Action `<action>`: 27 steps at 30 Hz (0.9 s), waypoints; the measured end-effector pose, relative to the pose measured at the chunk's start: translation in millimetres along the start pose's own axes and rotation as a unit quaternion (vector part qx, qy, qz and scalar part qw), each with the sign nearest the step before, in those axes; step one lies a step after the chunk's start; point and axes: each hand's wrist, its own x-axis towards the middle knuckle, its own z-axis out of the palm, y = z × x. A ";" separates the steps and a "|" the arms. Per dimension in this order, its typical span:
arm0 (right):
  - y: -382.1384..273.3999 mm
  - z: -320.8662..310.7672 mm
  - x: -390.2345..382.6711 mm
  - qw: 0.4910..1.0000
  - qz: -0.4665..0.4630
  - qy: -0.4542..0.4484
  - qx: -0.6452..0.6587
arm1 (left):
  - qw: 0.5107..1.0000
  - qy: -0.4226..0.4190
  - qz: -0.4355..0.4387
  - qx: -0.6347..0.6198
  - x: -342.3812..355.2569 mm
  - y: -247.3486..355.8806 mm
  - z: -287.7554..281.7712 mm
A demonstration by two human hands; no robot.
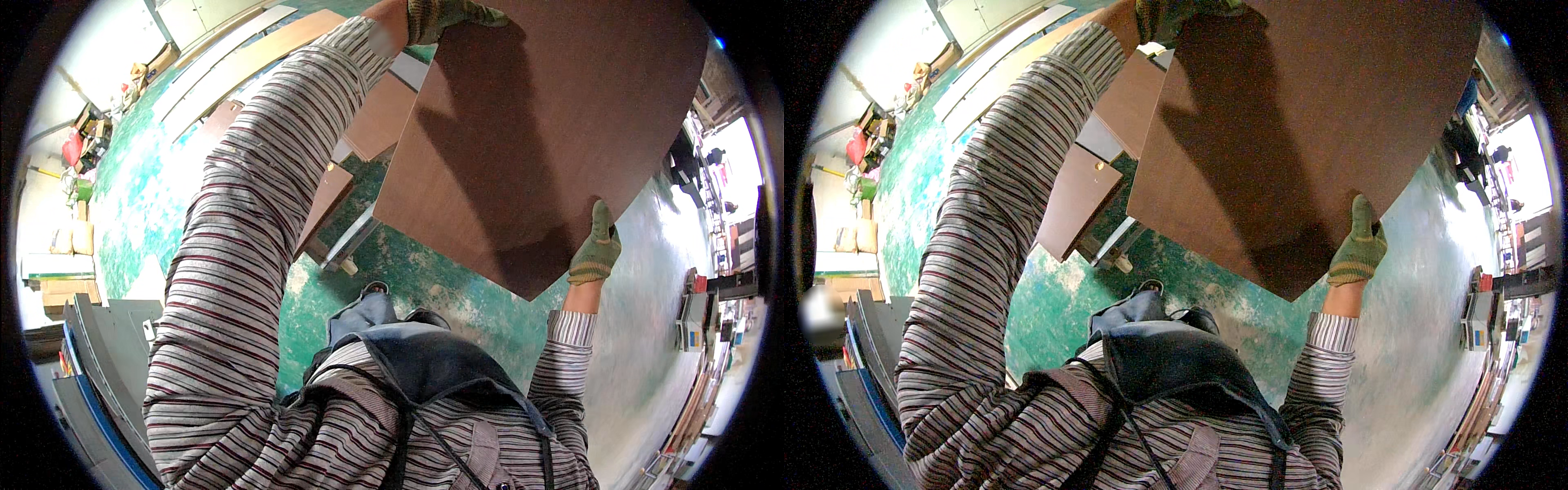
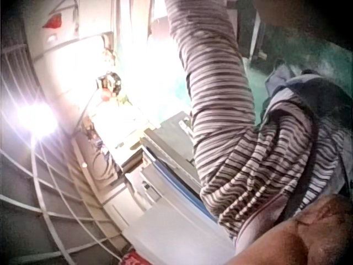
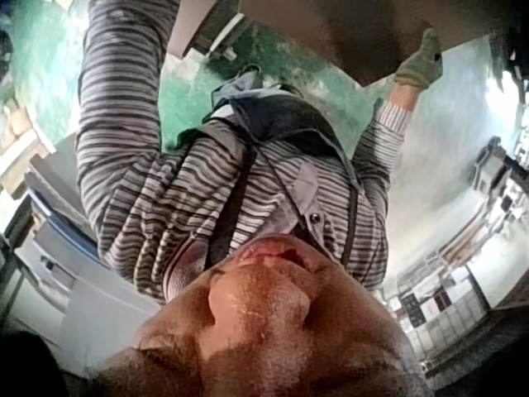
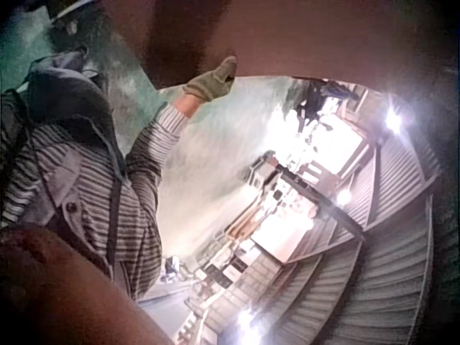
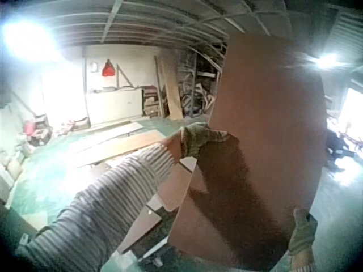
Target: The person uses a drill press to create holes in rectangular brown wood panels. They repeatedly position the panels under the drill, operate the machine, and then move the finished pieces to a nearby table. The person handles the panels with gloved hands throughout the process.
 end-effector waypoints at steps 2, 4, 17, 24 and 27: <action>-0.3 -1.4 -0.9 1.000 -0.001 0.003 -0.004 | 1.000 -0.008 -0.028 -0.006 -7.8 5.1 4.1; -0.8 -2.8 -1.8 1.000 -0.008 -0.007 0.000 | 0.999 -0.005 -0.042 -0.013 -10.3 5.4 6.0; -4.3 -11.5 -6.2 0.999 -0.014 -0.041 -0.011 | 0.995 0.069 0.073 0.027 1.5 -33.2 0.1; -5.3 -27.3 17.9 0.988 -0.002 -0.020 -0.151 | 0.989 0.090 0.117 -0.012 -45.6 -5.7 20.2; 18.4 -33.3 55.5 0.966 0.058 -0.015 -0.252 | 0.982 0.025 0.151 -0.108 -59.1 -2.7 41.3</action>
